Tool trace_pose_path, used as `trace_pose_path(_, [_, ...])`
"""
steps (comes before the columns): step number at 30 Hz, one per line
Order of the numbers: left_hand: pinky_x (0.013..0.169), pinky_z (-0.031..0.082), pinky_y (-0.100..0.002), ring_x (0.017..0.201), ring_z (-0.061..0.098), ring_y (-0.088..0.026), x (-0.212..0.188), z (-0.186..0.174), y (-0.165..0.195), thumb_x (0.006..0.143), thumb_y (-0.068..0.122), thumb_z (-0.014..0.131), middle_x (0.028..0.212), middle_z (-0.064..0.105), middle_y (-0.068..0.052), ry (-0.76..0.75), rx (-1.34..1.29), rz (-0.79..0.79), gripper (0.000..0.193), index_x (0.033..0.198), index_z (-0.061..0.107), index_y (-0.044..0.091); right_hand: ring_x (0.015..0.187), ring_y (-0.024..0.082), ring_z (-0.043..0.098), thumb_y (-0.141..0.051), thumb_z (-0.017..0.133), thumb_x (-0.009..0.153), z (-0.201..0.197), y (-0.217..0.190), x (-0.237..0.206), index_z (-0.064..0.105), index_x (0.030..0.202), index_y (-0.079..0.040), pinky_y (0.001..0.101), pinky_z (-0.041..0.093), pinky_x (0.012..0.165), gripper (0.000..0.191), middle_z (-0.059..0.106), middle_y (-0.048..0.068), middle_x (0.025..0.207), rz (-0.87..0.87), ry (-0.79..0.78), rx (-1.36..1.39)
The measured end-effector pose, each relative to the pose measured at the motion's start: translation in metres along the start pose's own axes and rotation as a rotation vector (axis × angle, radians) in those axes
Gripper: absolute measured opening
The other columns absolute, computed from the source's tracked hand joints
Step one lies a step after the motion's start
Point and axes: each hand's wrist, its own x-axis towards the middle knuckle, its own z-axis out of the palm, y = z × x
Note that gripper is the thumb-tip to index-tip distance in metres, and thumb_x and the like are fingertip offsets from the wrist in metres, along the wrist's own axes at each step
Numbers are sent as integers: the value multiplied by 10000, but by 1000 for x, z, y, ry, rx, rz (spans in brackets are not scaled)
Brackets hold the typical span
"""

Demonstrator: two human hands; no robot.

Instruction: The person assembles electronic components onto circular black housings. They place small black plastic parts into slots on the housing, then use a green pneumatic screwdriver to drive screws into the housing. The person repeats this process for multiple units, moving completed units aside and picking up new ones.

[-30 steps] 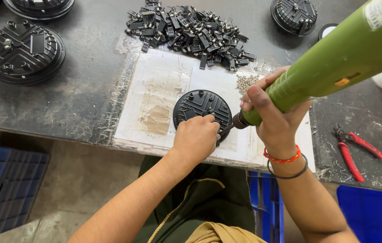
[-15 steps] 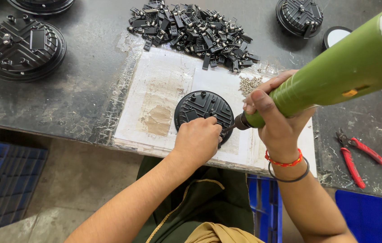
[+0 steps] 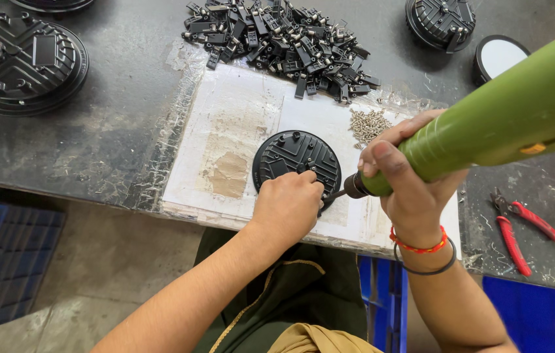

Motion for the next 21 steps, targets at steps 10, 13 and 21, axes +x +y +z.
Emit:
trace_pose_path(10, [657,564,-439,847,689,-256,-1,1,-2,819,186,724,877,666,-36,10,-14,-8,97,766,712,105,641,204,588,59,643,1051,-1,-1,4,429,1191,-42,312,518,631,275,606,167,820,-18,26,-29])
trace_pose_path(13, [646,562,-435,836,688,-255,-1,1,-2,826,183,722,875,662,-40,23,-12,12,100,770,710,102,631,198,589,61,632,1045,1,0,2,425,1195,-48,310,525,638,277,599,158,798,-3,11,-33])
trace_pose_path(21, [642,563,-439,835,689,-256,0,1,-3,818,174,709,874,665,-37,9,-10,4,85,768,711,105,612,199,585,56,626,1033,2,-8,8,415,1156,-32,300,517,604,260,606,165,785,-29,18,-43])
